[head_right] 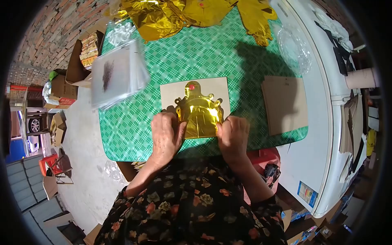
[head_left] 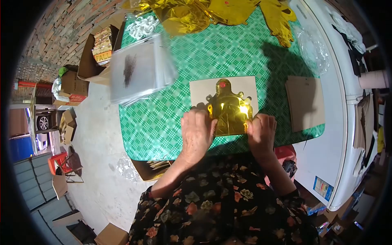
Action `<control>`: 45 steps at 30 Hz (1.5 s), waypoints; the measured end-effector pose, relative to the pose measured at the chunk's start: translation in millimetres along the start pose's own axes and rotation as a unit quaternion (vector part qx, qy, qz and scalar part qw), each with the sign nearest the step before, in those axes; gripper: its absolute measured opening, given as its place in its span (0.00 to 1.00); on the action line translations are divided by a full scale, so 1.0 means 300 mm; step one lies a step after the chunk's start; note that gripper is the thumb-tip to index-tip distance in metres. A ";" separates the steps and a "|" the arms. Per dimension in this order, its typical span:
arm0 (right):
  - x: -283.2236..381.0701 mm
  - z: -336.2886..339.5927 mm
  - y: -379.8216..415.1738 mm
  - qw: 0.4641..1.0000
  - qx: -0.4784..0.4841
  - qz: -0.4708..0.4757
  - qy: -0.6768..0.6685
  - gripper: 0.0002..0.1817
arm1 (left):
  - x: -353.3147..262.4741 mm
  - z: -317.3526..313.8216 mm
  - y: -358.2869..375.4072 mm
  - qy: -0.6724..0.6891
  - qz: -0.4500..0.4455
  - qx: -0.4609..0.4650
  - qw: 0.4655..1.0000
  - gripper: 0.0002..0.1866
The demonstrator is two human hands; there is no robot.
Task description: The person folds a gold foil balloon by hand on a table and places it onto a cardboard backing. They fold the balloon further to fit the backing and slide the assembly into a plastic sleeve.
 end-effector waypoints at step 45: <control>-0.032 -0.024 -0.206 0.989 0.052 0.139 -0.018 0.20 | -0.126 -0.101 0.094 -0.130 -0.105 0.173 0.971 0.34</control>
Point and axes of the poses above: each hand's wrist, its own y-axis away from the middle knuckle, its own z-axis out of the back of the hand, x = y × z, the point moved 3 cm from there along -y, towards the middle knuckle, and after that the axes turned 6 degrees about z, right-handed, at the moved point
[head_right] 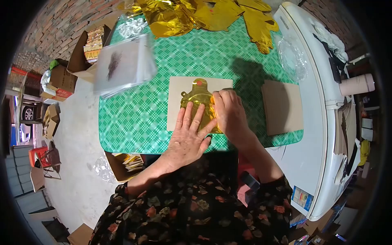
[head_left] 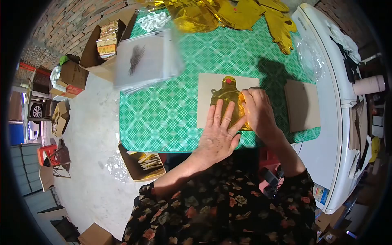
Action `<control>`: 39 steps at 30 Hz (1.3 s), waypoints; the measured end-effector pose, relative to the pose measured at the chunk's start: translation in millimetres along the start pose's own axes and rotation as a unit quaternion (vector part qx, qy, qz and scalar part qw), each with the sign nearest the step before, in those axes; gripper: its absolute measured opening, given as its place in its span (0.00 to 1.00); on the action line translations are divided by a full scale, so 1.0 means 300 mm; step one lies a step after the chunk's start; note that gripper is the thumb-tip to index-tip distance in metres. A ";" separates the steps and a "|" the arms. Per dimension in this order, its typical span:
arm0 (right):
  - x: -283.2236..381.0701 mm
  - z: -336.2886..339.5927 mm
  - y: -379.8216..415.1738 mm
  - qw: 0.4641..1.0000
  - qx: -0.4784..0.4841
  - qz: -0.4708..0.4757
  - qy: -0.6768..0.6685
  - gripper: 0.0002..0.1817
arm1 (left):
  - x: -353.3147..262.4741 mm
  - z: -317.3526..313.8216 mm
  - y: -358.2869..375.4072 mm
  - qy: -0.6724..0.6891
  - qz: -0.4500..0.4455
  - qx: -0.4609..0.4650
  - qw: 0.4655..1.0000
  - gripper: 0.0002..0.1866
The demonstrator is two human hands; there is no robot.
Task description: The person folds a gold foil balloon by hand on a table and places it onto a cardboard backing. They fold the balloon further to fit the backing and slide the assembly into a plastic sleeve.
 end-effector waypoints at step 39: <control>0.012 0.037 -0.069 0.915 0.084 -0.177 -0.353 0.29 | 0.006 -0.008 0.011 -0.011 -0.010 -0.012 1.000 0.34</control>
Point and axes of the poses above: each hand's wrist, its own y-axis away from the middle knuckle, its own z-axis out of the back of the hand, x = y × z, the point moved 3 cm from there along -y, towards the middle knuckle, and after that the axes turned 6 degrees about z, right-handed, at the moved point
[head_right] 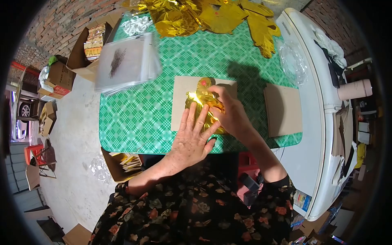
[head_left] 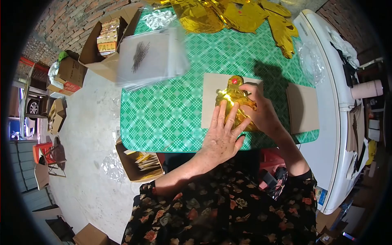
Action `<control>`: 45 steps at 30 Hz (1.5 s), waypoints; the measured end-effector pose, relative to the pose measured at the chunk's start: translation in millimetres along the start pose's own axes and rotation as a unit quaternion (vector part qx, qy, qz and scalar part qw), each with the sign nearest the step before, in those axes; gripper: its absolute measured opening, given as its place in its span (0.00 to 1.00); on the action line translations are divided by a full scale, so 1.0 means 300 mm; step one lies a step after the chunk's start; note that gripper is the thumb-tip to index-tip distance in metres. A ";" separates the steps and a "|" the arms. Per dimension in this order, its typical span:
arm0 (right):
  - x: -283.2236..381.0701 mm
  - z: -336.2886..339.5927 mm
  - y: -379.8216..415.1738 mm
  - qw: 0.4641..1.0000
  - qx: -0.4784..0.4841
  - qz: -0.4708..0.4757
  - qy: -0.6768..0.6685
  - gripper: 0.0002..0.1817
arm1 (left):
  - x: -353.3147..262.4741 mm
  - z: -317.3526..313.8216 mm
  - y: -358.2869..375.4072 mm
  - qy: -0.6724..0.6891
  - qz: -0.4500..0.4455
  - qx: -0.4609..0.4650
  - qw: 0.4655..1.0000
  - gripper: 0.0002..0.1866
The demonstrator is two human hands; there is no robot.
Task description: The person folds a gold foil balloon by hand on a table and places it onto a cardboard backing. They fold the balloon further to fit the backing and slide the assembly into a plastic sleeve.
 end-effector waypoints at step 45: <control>-0.038 -0.123 0.570 0.958 -0.137 0.199 0.155 0.18 | 0.062 -0.004 0.327 0.180 -0.104 -0.179 0.962 0.22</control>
Point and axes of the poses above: each hand's wrist, its own y-axis away from the middle knuckle, its own z-axis out of the back of the hand, x = y × z, the point moved 3 cm from there along -y, towards the middle knuckle, and after that the axes turned 6 degrees about z, right-handed, at the moved point
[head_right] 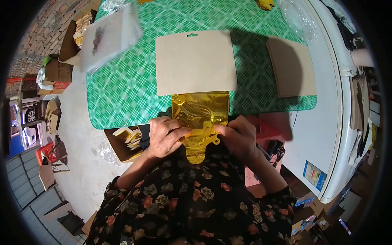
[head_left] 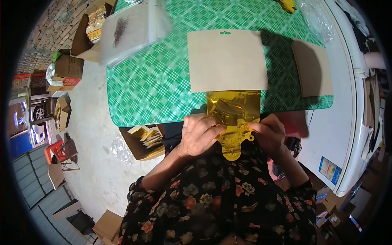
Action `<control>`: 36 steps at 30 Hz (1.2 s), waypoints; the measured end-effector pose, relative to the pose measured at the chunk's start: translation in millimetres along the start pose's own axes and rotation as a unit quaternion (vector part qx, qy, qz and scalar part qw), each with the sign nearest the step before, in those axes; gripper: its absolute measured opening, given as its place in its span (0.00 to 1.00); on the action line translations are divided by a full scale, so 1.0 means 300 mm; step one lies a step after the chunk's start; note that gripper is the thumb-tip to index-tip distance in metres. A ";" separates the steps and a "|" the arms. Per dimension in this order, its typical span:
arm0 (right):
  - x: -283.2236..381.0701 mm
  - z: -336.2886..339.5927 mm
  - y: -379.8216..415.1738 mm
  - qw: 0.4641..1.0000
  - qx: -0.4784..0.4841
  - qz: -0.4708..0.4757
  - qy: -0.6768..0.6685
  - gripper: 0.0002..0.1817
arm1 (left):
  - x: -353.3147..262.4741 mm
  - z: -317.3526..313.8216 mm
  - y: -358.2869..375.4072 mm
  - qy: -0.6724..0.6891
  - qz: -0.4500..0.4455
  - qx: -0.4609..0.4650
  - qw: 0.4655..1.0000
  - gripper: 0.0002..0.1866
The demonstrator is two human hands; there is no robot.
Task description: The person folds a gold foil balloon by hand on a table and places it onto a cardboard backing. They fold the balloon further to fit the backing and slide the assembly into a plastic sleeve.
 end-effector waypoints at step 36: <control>-0.086 0.031 -0.173 0.967 0.178 -0.021 0.182 0.31 | 0.006 0.005 -0.063 -0.031 -0.007 0.041 0.999 0.18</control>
Point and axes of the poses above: each hand's wrist, its own y-axis away from the middle knuckle, its own z-axis out of the back of the hand, x = y × z, the point moved 3 cm from there along -y, towards the middle knuckle, and after that the axes turned 6 degrees about z, right-handed, at the moved point
